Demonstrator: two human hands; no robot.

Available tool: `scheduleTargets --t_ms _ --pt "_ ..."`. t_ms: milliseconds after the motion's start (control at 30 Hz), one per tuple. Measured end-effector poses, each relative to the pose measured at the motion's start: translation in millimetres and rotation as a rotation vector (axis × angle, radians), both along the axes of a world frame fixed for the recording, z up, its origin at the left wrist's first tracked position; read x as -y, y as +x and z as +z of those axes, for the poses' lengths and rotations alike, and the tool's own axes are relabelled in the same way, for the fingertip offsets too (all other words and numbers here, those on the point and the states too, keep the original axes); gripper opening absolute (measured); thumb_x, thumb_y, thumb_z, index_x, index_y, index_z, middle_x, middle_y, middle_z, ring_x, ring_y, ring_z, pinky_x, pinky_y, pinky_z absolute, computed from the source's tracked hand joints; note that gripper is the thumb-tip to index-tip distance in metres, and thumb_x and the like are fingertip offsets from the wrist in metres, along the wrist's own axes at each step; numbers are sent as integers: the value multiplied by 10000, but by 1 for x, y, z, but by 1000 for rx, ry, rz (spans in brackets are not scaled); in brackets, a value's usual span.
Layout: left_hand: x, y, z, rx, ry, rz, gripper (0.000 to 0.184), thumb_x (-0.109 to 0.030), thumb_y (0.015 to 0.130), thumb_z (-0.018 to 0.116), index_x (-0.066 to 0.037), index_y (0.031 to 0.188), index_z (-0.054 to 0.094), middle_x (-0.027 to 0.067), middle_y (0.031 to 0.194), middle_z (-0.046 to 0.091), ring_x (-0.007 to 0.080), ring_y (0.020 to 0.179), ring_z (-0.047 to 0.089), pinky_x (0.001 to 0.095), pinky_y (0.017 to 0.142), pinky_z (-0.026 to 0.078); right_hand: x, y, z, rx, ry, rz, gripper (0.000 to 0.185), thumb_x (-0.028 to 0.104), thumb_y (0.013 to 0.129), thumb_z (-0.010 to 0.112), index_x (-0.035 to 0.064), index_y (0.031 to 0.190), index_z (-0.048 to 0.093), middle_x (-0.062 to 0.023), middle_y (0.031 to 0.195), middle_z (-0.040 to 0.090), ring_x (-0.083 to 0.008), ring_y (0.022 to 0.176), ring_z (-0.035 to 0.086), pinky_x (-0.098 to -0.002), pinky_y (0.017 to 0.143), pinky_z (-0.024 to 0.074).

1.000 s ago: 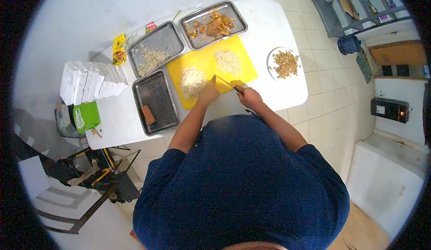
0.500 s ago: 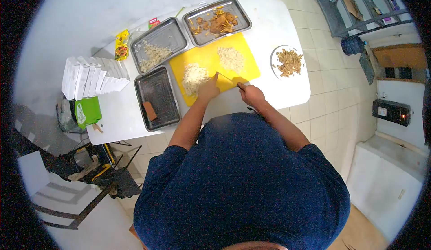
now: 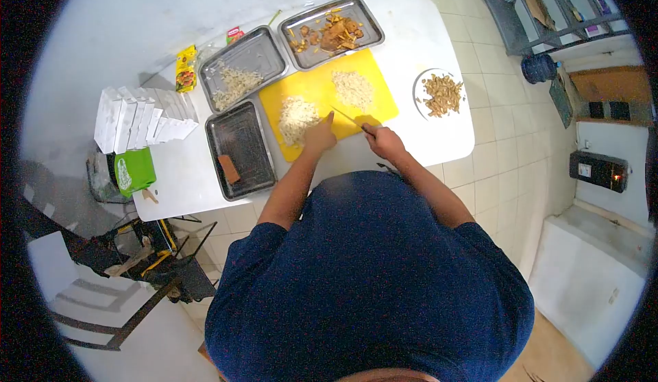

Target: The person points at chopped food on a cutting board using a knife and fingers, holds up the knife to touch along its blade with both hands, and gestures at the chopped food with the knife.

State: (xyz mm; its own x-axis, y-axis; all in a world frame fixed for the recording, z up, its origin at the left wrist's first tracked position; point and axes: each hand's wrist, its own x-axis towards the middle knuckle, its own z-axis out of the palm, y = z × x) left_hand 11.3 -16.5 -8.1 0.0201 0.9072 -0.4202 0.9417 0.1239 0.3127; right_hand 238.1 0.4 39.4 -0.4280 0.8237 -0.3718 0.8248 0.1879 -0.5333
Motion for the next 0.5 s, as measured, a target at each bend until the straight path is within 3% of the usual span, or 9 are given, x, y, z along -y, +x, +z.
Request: scheduleTargets --t_ms 133,233,333,433,500 --pt "3 3 4 -80 -40 -56 759 -166 773 572 -163 1490 323 165 894 691 335 798 683 464 707 536 5 -6 -10 53 2 25 394 267 924 524 191 1309 564 -232 967 668 -412 849 651 -495 760 522" --pt "9 6 -2 -119 77 -74 762 -166 778 585 -149 1491 315 163 832 687 331 761 681 455 676 536 -14 -20 2 111 -39 70 360 229 925 489 185 1274 564 -212 982 666 -389 875 658 -525 742 530" --pt "4 4 -2 -44 -21 -18 715 -201 815 552 -196 1491 316 212 997 674 379 867 669 516 773 527 -24 -28 0 73 7 75 342 233 923 491 169 1250 569 -212 968 669 -391 885 655 -522 756 528" --pt "0 -2 11 -17 188 44 479 -126 787 566 -104 1265 582 166 830 675 352 780 669 470 688 533 -21 -21 0 -91 10 -29 353 286 929 534 114 1231 598 -223 968 670 -418 891 638 -482 775 518" --pt "-5 -21 7 -65 235 15 292 -138 801 550 -80 1071 644 168 836 668 359 786 663 479 689 530 -16 -8 -15 -113 0 -41 342 299 928 550 83 1186 612 -222 937 670 -410 866 642 -460 759 514"
